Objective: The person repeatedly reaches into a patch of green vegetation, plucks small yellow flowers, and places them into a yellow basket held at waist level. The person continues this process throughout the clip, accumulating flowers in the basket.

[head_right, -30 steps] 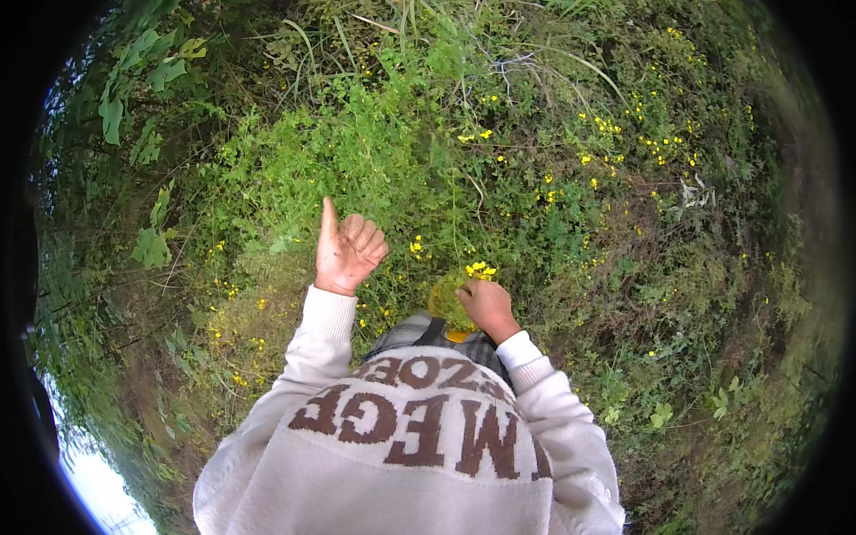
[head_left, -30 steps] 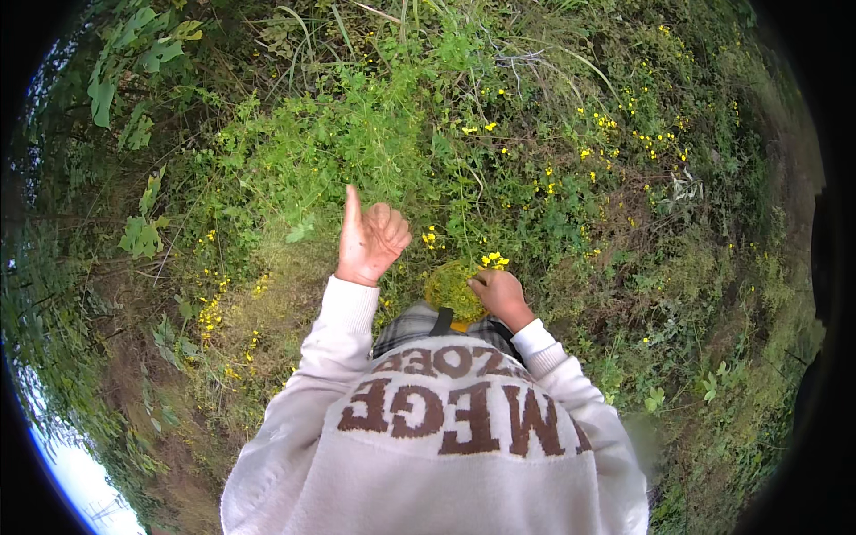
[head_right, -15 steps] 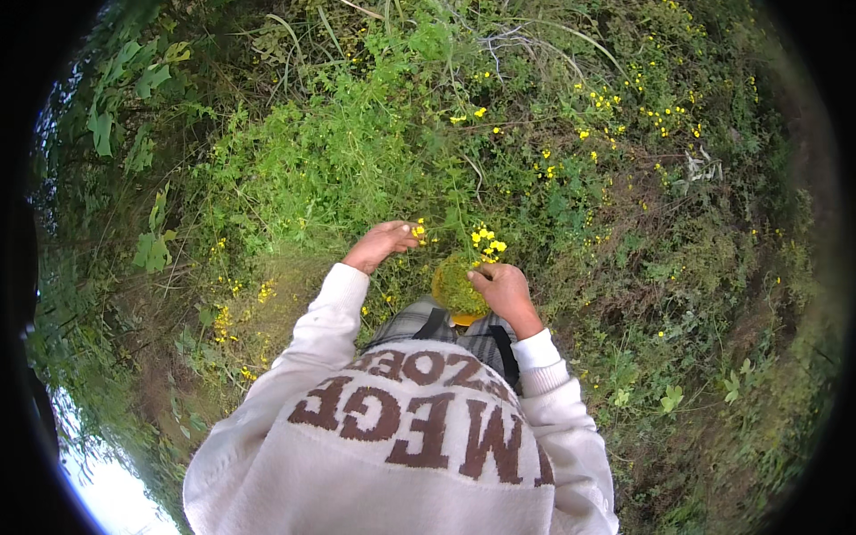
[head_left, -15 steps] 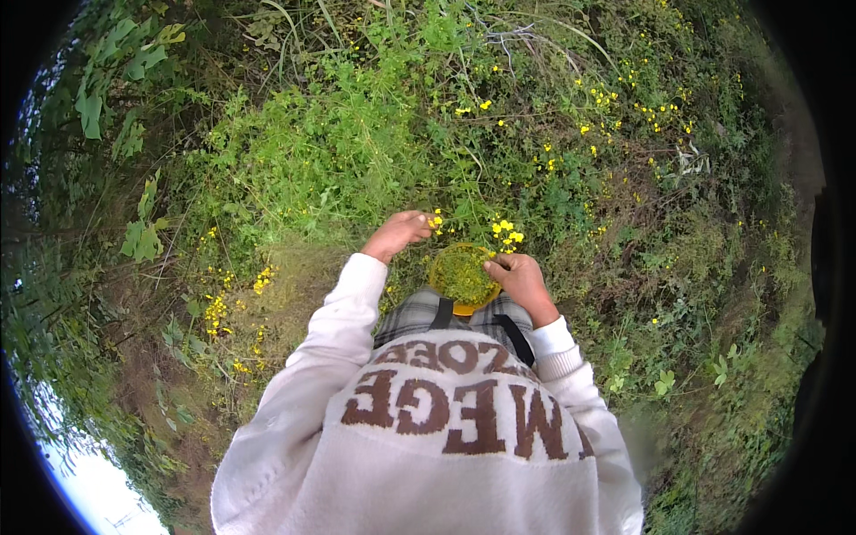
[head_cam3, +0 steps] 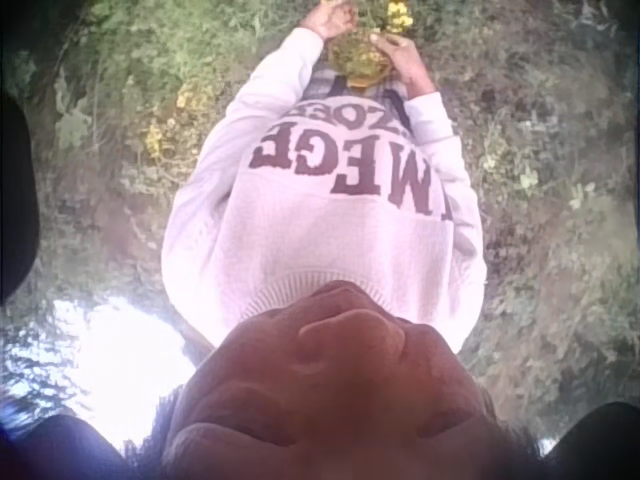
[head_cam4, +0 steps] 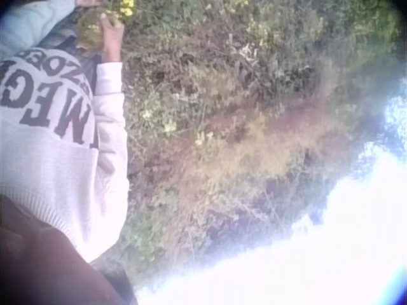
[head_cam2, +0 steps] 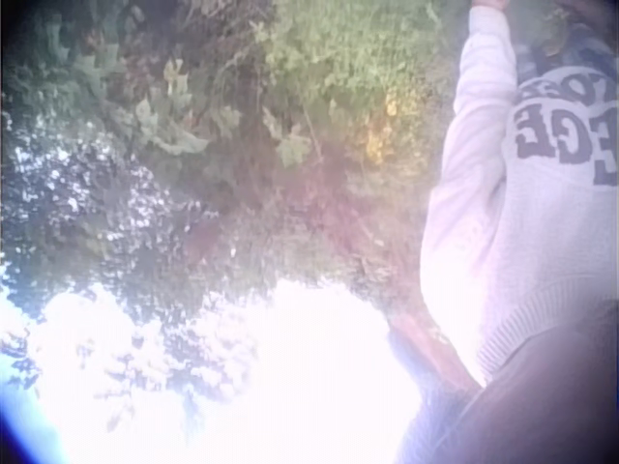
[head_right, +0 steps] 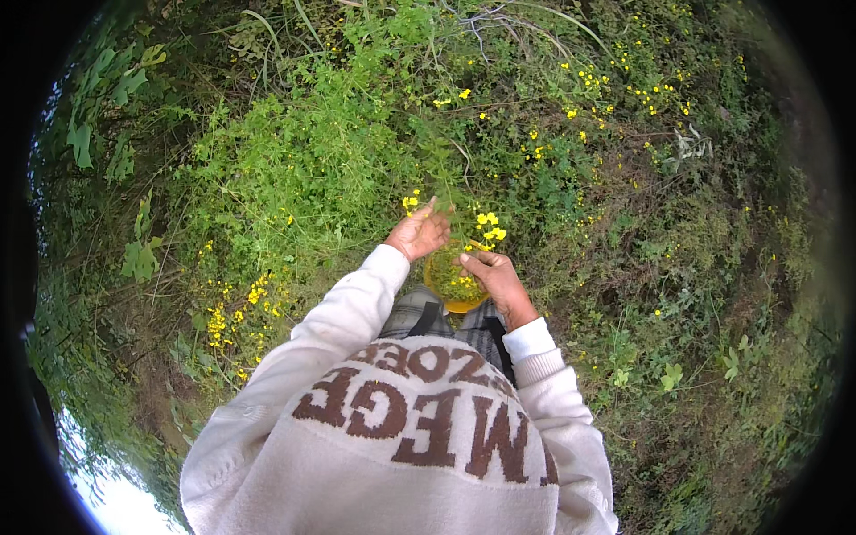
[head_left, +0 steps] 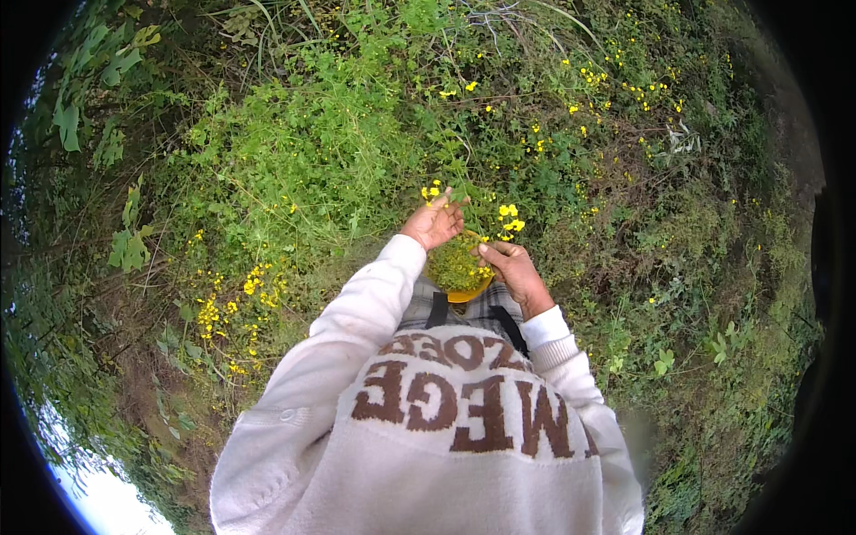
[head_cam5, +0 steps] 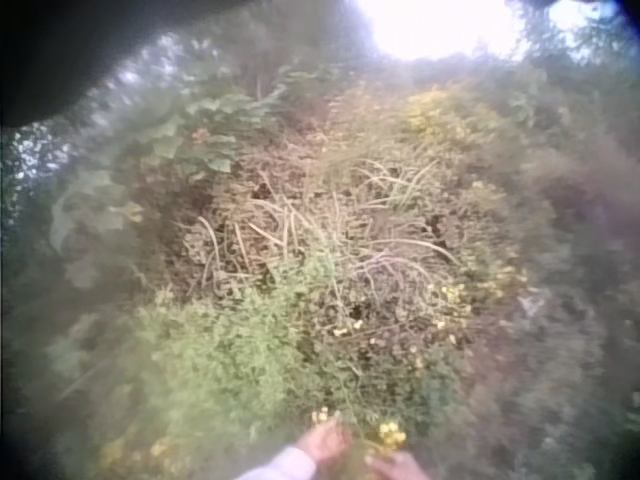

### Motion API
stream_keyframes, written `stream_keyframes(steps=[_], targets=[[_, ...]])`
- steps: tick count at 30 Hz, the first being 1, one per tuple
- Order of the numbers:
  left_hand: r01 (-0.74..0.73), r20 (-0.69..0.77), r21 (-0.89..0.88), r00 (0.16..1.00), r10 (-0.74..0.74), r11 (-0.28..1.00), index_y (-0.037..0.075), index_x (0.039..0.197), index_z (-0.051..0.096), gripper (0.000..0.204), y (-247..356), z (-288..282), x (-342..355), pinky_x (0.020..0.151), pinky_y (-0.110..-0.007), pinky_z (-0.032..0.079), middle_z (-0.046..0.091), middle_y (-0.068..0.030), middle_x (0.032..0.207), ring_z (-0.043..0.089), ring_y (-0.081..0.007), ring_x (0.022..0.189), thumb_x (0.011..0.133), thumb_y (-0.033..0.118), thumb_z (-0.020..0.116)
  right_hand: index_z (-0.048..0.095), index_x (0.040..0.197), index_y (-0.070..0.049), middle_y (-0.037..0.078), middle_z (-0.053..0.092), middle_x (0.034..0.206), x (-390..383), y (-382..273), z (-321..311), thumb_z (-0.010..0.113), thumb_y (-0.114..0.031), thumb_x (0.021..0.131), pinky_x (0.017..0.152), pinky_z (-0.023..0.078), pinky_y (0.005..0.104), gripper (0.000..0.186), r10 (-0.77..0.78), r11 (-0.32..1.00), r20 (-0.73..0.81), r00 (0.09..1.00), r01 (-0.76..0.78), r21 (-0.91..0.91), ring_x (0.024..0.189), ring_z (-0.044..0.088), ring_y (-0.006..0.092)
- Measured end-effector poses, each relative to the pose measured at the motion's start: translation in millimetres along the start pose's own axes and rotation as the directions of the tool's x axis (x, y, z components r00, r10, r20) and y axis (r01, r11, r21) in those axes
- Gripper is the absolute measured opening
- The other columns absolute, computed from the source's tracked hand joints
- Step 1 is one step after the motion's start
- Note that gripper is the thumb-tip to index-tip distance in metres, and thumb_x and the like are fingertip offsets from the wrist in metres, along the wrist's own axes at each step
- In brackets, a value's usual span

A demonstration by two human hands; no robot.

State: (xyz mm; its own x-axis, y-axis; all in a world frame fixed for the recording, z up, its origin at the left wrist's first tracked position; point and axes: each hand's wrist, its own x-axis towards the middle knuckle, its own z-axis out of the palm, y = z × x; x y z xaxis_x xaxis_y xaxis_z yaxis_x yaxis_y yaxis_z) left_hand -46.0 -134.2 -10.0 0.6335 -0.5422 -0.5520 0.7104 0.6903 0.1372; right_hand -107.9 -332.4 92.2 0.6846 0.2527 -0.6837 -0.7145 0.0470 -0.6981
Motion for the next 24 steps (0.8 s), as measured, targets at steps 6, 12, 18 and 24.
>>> stream_keyframes(steps=[6,12,18,24], targets=[[-0.027,0.041,0.13,0.999,0.022,0.991,0.015,0.115,0.053,0.04,-2.2,-4.4,10.3,0.072,-0.032,0.039,0.051,0.0015,0.089,0.04,-0.0141,0.071,0.082,0.032,0.064,0.067,0.089,-0.004,-0.005,0.059,0.067,8.4,13.4,8.4,0.062,-0.026,0.085,0.04,0.023,0.0181,0.023,0.028,0.999,0.016,0.999,-0.028,0.029,0.045,0.032,0.0002],[-0.055,-0.177,0.105,0.981,0.074,0.993,0.016,0.115,0.053,0.04,7.9,11.1,3.0,0.093,-0.042,0.033,0.052,-0.0057,0.108,0.042,-0.0238,0.104,0.08,0.031,0.066,0.06,0.103,0.002,0.01,0.063,0.087,22.2,17.3,-2.1,0.07,-0.034,0.077,0.074,0.047,0.0301,0.046,-0.358,0.904,-0.281,0.891,0.254,-0.344,0.078,0.058,0.0172],[-0.091,-0.219,0.219,0.965,0.14,0.971,0.019,0.099,0.056,0.027,14.9,33.5,-12.3,0.068,-0.028,0.037,0.055,0.0043,0.093,0.044,-0.0072,0.066,0.079,0.034,0.067,0.045,0.125,0.0,0.014,0.051,0.115,30.8,-25.7,4.2,0.071,-0.028,0.074,0.083,0.045,0.0307,0.064,-0.494,0.664,-0.079,0.866,0.316,-0.678,0.098,0.056,0.022],[-0.12,-0.269,0.338,0.938,0.219,0.933,0.017,0.096,0.057,0.024,13.8,35.4,-9.3,0.065,-0.025,0.034,0.054,0.0046,0.088,0.043,-0.0082,0.069,0.081,0.034,0.065,0.049,0.121,-0.002,0.008,0.059,0.103,60.6,-46.4,42.9,0.066,-0.018,0.082,0.072,0.048,0.0237,0.045,-0.62,0.775,-0.065,0.782,0.598,-0.204,0.083,0.058,0.0117]])
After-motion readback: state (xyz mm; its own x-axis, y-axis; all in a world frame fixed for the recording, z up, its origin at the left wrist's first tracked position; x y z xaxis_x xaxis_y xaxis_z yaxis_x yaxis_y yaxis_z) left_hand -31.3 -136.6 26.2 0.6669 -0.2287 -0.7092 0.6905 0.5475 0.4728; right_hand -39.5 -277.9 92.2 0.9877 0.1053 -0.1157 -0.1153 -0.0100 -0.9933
